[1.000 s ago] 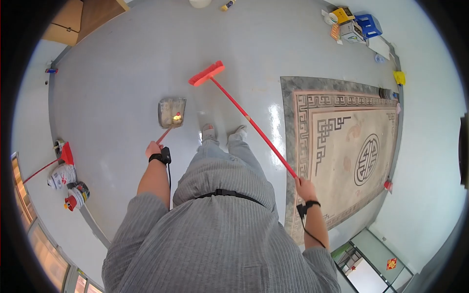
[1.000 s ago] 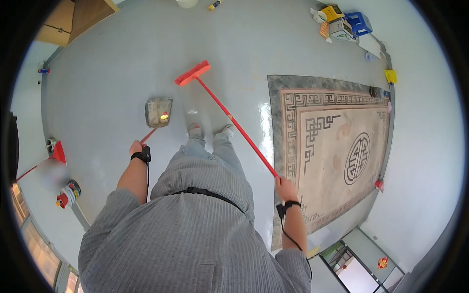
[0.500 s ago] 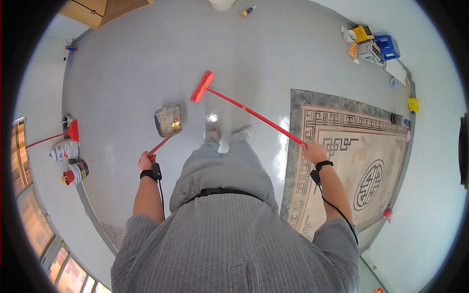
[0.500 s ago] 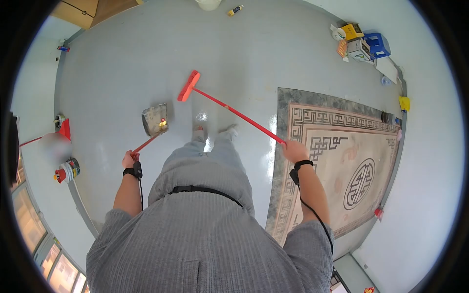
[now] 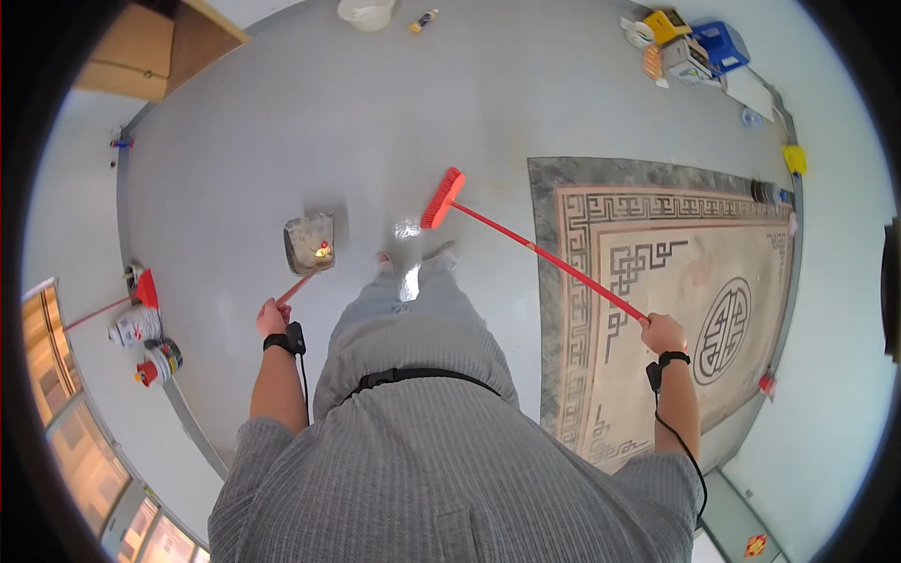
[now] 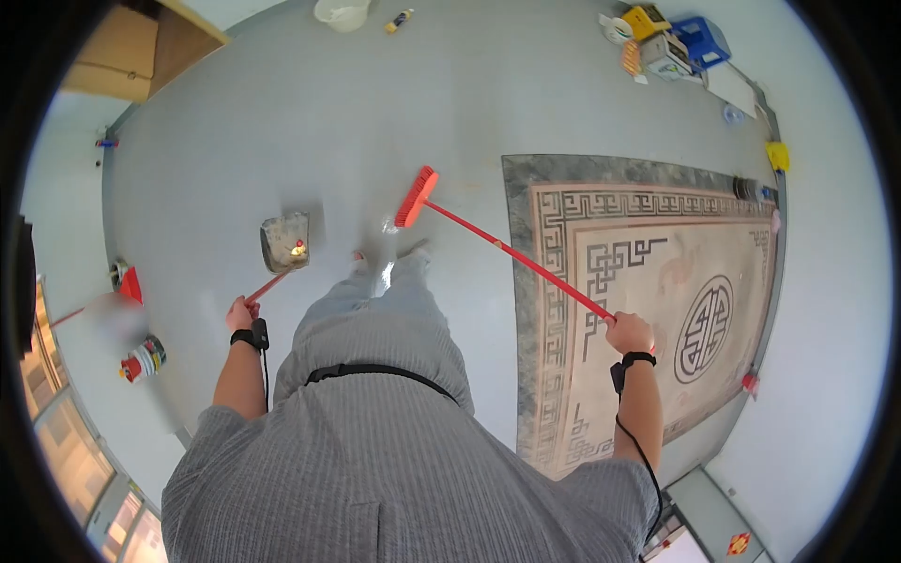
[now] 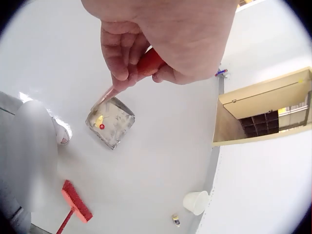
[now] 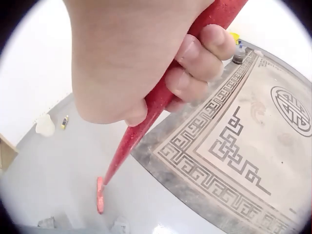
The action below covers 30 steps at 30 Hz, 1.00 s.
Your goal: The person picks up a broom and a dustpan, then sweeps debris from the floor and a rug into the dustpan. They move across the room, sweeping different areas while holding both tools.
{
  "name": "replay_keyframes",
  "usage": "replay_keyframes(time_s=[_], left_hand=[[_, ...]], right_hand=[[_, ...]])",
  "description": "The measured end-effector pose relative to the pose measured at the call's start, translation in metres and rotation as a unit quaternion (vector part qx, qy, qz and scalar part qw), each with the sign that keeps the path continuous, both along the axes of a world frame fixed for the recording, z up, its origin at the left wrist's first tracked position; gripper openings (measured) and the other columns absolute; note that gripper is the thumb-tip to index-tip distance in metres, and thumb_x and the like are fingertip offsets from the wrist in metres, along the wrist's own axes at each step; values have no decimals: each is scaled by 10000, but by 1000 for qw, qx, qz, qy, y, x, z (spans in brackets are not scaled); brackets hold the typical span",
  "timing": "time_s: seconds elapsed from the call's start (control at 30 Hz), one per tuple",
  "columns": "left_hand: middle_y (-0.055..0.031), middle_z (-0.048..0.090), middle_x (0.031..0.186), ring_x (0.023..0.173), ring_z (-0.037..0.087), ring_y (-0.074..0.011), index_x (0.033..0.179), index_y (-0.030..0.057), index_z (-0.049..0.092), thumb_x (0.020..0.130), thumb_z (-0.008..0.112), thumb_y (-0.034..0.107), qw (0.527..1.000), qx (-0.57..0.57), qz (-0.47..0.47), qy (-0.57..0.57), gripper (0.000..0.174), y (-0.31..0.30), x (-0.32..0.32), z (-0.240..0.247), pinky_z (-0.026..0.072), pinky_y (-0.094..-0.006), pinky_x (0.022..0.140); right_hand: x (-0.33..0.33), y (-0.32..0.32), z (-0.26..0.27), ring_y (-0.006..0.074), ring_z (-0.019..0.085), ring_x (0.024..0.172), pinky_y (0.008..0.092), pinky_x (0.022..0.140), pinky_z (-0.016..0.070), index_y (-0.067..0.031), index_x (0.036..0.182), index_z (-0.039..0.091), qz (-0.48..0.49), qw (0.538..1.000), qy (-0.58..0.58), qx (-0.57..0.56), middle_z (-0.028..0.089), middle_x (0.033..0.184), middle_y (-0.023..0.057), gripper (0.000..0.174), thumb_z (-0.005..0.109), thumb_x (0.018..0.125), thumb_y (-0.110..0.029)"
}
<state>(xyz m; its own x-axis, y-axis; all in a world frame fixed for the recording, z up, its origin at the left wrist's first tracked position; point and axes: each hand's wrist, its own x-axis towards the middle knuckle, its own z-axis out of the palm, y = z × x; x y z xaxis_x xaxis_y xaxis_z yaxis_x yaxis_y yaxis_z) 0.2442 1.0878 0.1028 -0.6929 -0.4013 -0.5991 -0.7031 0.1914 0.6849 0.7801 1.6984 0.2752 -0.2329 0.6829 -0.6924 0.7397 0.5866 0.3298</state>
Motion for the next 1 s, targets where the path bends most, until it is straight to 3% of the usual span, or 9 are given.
replay_keyframes(time_s=[0.2, 0.27, 0.43, 0.6, 0.73, 1.0], left_hand=[[-78, 610, 668, 509, 591, -152, 949, -32, 620, 869, 593, 191, 997, -6, -81, -12, 238, 67, -11, -8, 485, -229, 440], [-76, 610, 668, 509, 590, -150, 948, -31, 624, 868, 596, 188, 995, -2, -102, -9, 236, 86, -16, -4, 487, -226, 443], [-72, 608, 661, 511, 589, -143, 947, -27, 634, 857, 614, 181, 986, 12, -165, -8, 227, 127, -20, -3, 488, -221, 447], [-83, 619, 689, 524, 592, -144, 944, -26, 645, 858, 622, 168, 965, 20, -261, -9, 214, 158, -31, -8, 494, -221, 459], [-80, 621, 690, 532, 596, -145, 947, -24, 653, 867, 613, 154, 958, 29, -284, 10, 200, 182, -37, 0, 499, -225, 474], [-69, 624, 696, 545, 596, -134, 976, -4, 665, 880, 599, 155, 896, -4, -444, -5, 197, 194, -64, -20, 495, -235, 478]], right_hand=[[71, -11, 6, 386, 648, 811, 493, 733, 522, -83, 887, 686, -52, 997, 53, 10, 669, 809, 189, 362, 495, 913, -390], [103, -25, 10, 403, 635, 814, 501, 734, 515, -76, 880, 682, -140, 987, 73, 4, 662, 825, 199, 365, 504, 908, -393], [136, -59, -6, 437, 614, 850, 522, 761, 493, -51, 890, 673, -223, 968, 113, -4, 653, 862, 230, 423, 467, 927, -418], [110, -94, -76, 457, 603, 878, 537, 789, 478, 20, 876, 656, -257, 947, 189, -30, 637, 856, 275, 505, 399, 959, -407], [73, -142, -110, 465, 601, 888, 541, 796, 476, 29, 874, 653, -290, 931, 217, -47, 636, 867, 283, 522, 371, 967, -400], [16, -318, -107, 492, 599, 855, 551, 797, 477, 50, 861, 645, -410, 886, 209, -59, 626, 847, 314, 542, 354, 975, -393]])
